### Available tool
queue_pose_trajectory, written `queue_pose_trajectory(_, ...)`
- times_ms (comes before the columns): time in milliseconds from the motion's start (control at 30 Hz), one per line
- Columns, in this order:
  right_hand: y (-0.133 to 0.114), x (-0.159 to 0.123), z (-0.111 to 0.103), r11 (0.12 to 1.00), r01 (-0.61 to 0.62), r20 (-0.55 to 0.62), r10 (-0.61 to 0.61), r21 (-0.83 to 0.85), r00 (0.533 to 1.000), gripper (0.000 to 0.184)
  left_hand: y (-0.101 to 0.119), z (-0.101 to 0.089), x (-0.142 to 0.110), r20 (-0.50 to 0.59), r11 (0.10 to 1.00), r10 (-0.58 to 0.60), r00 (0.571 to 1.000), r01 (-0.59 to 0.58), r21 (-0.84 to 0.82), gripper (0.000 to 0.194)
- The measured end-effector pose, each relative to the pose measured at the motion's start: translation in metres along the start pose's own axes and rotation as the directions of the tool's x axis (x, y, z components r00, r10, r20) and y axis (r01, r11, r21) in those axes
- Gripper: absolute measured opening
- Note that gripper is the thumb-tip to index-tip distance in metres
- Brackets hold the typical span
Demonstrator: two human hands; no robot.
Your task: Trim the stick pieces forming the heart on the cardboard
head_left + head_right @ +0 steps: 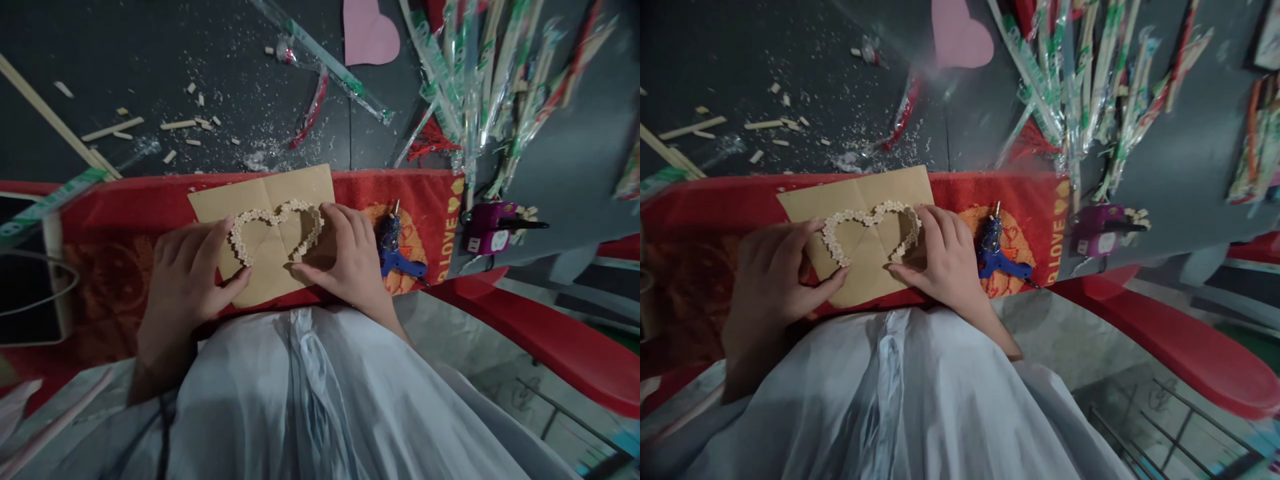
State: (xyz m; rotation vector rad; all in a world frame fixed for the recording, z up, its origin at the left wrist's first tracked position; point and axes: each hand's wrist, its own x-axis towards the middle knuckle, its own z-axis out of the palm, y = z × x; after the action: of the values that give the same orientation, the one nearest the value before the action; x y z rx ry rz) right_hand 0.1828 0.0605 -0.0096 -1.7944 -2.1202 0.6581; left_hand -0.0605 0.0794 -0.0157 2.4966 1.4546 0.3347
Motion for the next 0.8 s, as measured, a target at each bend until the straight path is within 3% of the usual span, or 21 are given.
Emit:
queue_pose_trajectory(233, -0.007, 0.000, 0.011, 1.000, -0.022, -0.064, 0.021, -0.007, 0.998, 0.079, -0.002, -0.001, -0.002, 0.063, 1.000, 0.003, 0.998, -0.002, -0.020, 0.069)
queue_pose_trajectory(367, -0.009, 0.000, 0.013, 1.000, -0.019, -0.063, 0.018, -0.024, 0.998, 0.078, 0.000, -0.003, 0.001, 0.149, 0.995, -0.071, 0.986, 0.080, -0.051, 0.066)
queue_pose_trajectory(467, -0.007, -0.001, 0.012, 0.999, 0.002, -0.050, -0.003, -0.034, 0.999, 0.078, 0.003, -0.004, 0.003, 0.146, 0.992, -0.106, 0.984, 0.114, -0.049, 0.064)
queue_pose_trajectory(800, -0.003, 0.000, 0.003, 0.997, 0.061, 0.013, -0.060, -0.044, 0.998, 0.078, 0.000, 0.000, -0.002, 0.109, 0.997, -0.067, 0.992, 0.071, -0.036, 0.065)
